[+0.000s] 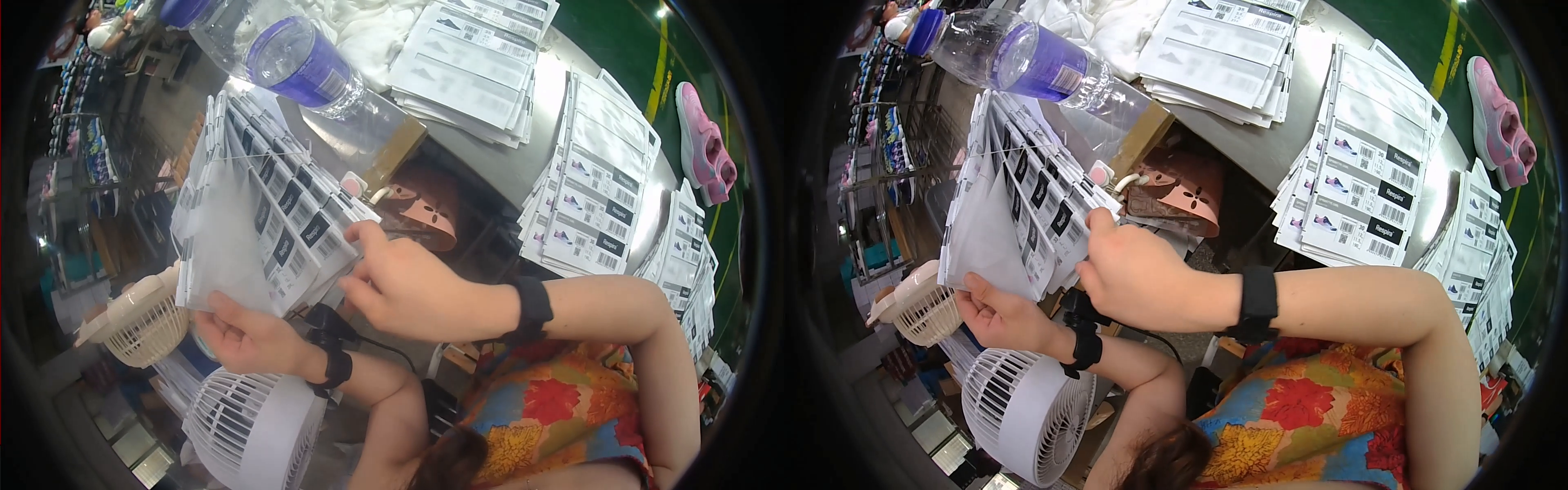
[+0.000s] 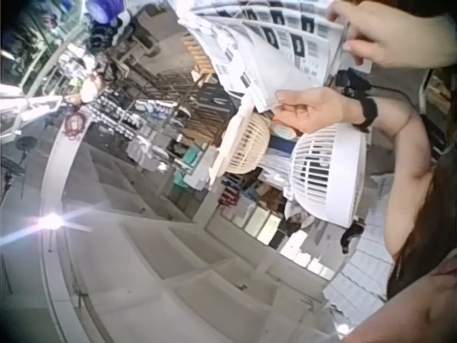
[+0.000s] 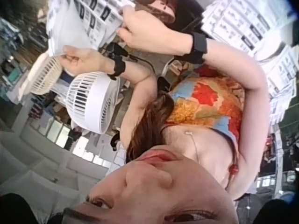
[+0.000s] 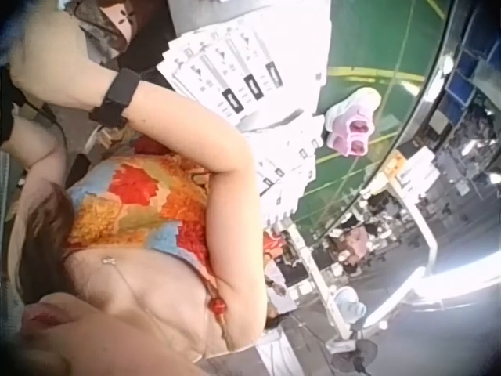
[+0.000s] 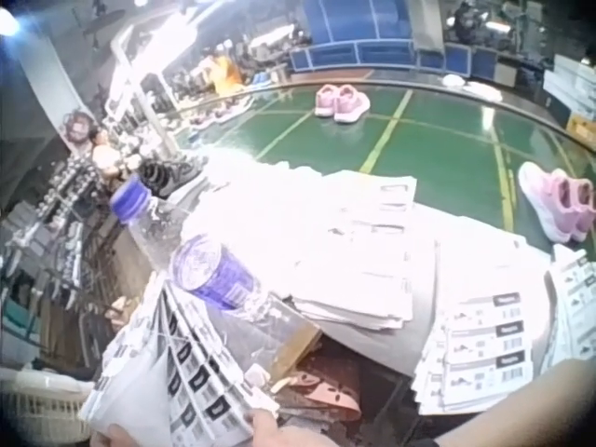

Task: The recorder matches product identification labels and tags to specific pairs of shoes on a manufacturing line, placing the tags inside or on the shoes.

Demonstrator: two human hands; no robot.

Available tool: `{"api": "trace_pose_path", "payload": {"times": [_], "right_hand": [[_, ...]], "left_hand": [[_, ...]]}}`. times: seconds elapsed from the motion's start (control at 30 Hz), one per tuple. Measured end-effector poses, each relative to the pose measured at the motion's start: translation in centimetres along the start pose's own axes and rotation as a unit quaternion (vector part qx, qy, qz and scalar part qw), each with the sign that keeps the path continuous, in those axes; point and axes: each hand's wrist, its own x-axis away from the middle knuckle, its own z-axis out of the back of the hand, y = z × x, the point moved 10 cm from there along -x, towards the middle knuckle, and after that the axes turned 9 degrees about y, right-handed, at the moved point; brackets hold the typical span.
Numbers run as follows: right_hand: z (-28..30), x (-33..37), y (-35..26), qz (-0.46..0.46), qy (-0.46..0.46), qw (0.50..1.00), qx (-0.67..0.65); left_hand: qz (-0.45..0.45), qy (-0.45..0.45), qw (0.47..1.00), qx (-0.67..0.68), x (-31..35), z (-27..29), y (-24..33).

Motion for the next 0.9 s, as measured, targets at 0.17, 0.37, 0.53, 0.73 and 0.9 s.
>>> {"api": "trace_pose_path", "payload": {"times": [0.17,0.37,0.53,0.73,0.9], "right_hand": [[-0.4,-0.4,-1.3,0.035,0.014,0.985,0.167],[0.0,-2.1,-1.6,0.167,0.074,0.951,0.248],[1.5,-1.7,-4.7,0.188,0.116,0.96,0.172],[8.5,1.1,-6.7,0.184,0.131,0.97,0.092],[14.0,4.0,-4.8,0.064,0.079,0.995,0.014]], "left_hand": [[-0.006,0.012,1.0,-0.001,-1.3,-0.1,0.6],[-0.018,-0.009,1.0,0.004,-3.4,-1.1,1.8],[-0.01,-0.02,1.0,0.003,-3.6,-1.5,2.5],[-0.021,-0.037,0.998,0.046,-2.1,-2.3,3.0],[-0.062,-0.055,0.996,0.01,1.1,-4.3,4.0]]}}
